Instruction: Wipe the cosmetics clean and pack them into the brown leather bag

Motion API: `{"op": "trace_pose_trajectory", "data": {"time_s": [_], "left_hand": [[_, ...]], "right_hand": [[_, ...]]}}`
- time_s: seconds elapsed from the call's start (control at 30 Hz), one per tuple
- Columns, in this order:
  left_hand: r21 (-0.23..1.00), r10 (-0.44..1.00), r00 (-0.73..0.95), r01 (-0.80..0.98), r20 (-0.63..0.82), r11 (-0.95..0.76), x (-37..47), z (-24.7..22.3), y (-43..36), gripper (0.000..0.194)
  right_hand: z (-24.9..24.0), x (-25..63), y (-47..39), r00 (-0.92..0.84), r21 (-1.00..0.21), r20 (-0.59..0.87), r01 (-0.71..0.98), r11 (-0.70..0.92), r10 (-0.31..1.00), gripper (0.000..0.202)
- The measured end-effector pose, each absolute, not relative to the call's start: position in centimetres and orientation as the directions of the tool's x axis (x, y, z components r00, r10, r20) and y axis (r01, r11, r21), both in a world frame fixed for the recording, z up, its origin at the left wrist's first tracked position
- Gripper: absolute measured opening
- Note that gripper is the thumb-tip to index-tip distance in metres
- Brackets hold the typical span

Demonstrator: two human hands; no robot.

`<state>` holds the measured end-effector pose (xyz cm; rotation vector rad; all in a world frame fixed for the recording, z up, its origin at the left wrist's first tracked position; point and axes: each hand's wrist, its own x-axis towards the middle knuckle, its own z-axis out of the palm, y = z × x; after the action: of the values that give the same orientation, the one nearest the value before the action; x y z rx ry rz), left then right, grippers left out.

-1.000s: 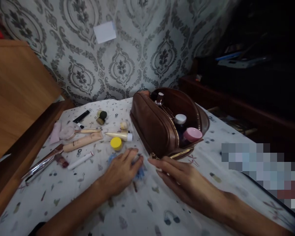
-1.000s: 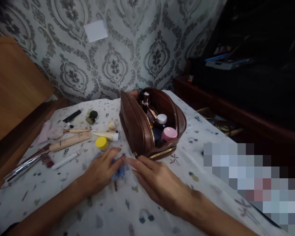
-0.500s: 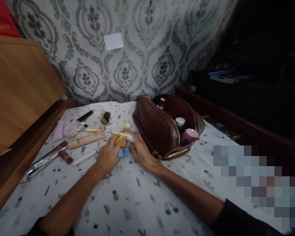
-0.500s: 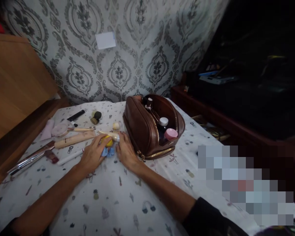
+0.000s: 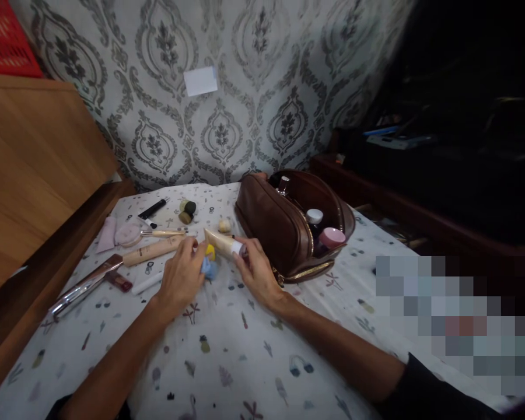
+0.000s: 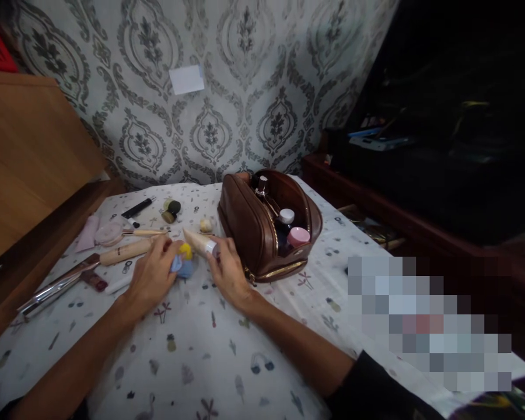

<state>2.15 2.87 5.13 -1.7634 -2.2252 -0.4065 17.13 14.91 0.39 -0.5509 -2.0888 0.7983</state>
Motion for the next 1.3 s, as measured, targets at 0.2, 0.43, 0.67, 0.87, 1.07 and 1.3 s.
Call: {"op": "trace_pose_trajectory", "data": {"time_s": [0.2, 0.43, 0.67, 0.87, 1.07, 1.3], "left_hand": [[0.563, 0.640, -0.368, 0.817, 0.675, -0.123, 4.7, 7.8, 2.7, 0.022], [0.711, 0.797, -0.271, 0.654, 0.539, -0.259, 8.3, 5.1, 2.5, 0.048], [0.892, 0.771, -0.523, 0.435, 0.364, -0.125, 7.4, 5.6, 1.9, 0.027], [0.975, 0.830, -0.536, 0.220, 0.154, -0.039, 6.5, 4.6, 1.8, 0.053], [0.905, 0.802, -0.497, 0.408, 0.333, -0.123, 4.8, 3.8, 1.8, 0.065], [0.657, 0.891, -0.050, 0.695, 0.451, -0.294, 5.2, 4.4, 1.4, 0.032]], "right_hand": [[3.2, 19.1, 12.9, -0.565, -0.537, 0.672, 0.073, 0.841, 0.478, 0.038], [2.2, 20.1, 11.5, -0.491, -0.737, 0.642, -0.184, 0.650, 0.589, 0.057], [2.9, 20.7, 12.0, -0.649, -0.744, 0.562, -0.126, 0.656, 0.513, 0.053], [3.8, 20.8, 12.4, -0.977, -0.993, -0.055, 0.032, -0.114, 0.204, 0.048], [3.1, 20.6, 12.6, -0.963, -0.835, -0.199, 0.070, -0.545, 0.181, 0.037], [3.0, 20.8, 13.3, -0.965, -0.862, -0.253, 0.255, -0.438, -0.065, 0.035]]}}
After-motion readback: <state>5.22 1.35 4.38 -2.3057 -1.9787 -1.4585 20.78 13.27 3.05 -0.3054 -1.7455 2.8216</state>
